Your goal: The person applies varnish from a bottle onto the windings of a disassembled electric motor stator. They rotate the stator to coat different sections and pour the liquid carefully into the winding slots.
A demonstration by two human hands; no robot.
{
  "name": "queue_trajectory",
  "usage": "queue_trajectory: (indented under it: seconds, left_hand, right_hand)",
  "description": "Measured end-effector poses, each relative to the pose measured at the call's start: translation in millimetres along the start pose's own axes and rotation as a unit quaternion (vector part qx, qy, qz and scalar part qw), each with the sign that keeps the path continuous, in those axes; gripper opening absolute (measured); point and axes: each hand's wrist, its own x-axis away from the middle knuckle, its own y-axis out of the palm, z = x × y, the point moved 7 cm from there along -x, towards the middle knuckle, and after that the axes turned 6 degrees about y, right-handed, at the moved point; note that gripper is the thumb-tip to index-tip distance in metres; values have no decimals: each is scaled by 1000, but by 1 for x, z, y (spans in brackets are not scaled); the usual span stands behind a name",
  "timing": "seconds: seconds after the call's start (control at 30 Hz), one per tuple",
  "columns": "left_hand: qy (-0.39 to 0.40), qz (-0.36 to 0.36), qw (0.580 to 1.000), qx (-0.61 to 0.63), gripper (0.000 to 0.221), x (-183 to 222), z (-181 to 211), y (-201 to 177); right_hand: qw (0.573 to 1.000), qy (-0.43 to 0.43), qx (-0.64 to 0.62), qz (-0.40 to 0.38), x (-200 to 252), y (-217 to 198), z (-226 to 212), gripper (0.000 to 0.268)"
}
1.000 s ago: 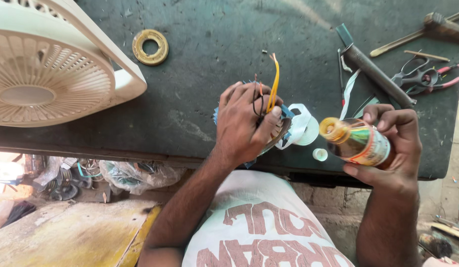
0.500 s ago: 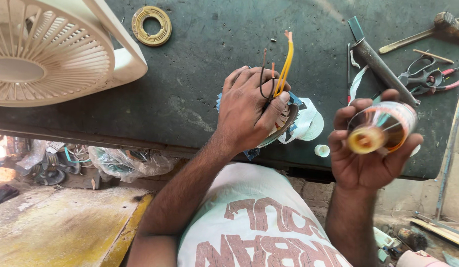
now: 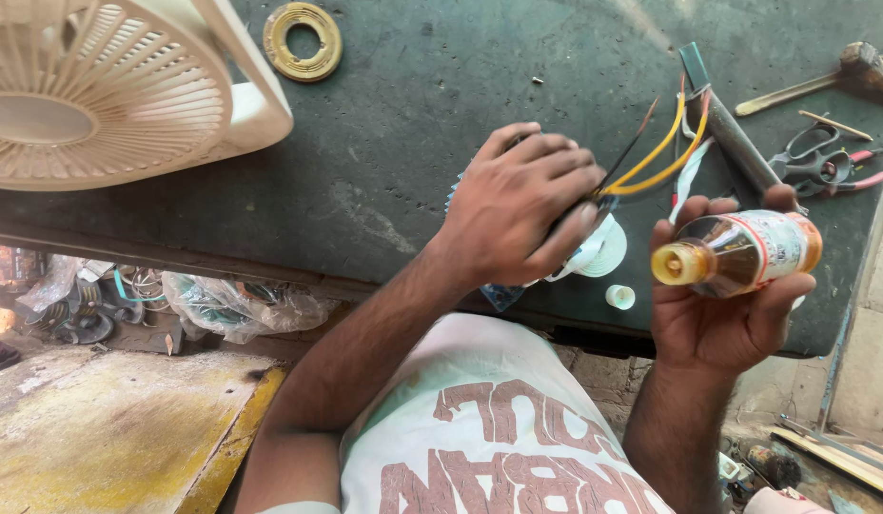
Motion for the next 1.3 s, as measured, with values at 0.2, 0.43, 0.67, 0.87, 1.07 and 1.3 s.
queue_trajectory:
  seconds: [0.2,0.43,0.67,0.87,1.07,1.3]
  left_hand:
    - [-35,-26,999,1,43,-37,-9,4]
    - [-46,3,999,6,41,-35,-16,-4]
    - [-63,2,998,9,42,-36,-20,-2]
    - [-67,-5,998,-7,46,-36,-24,4]
    - [-79,-6,997,-8,49,-34,-29,7]
    - [-76,-1,997,-6,50,-34,-32,8]
  right_hand:
    - [975,-98,201,16,-3,21,-26,71]
    - [948,-138,286,24,-19,46,-25,83]
    - [939,-138,315,11,-28,58,-22,80]
    - [935,-136,329,-1,-34,60,-22,81]
    - [934,-128,334,6,-34,62,-19,83]
    - [935,-136,327,5,-31,65,-18,82]
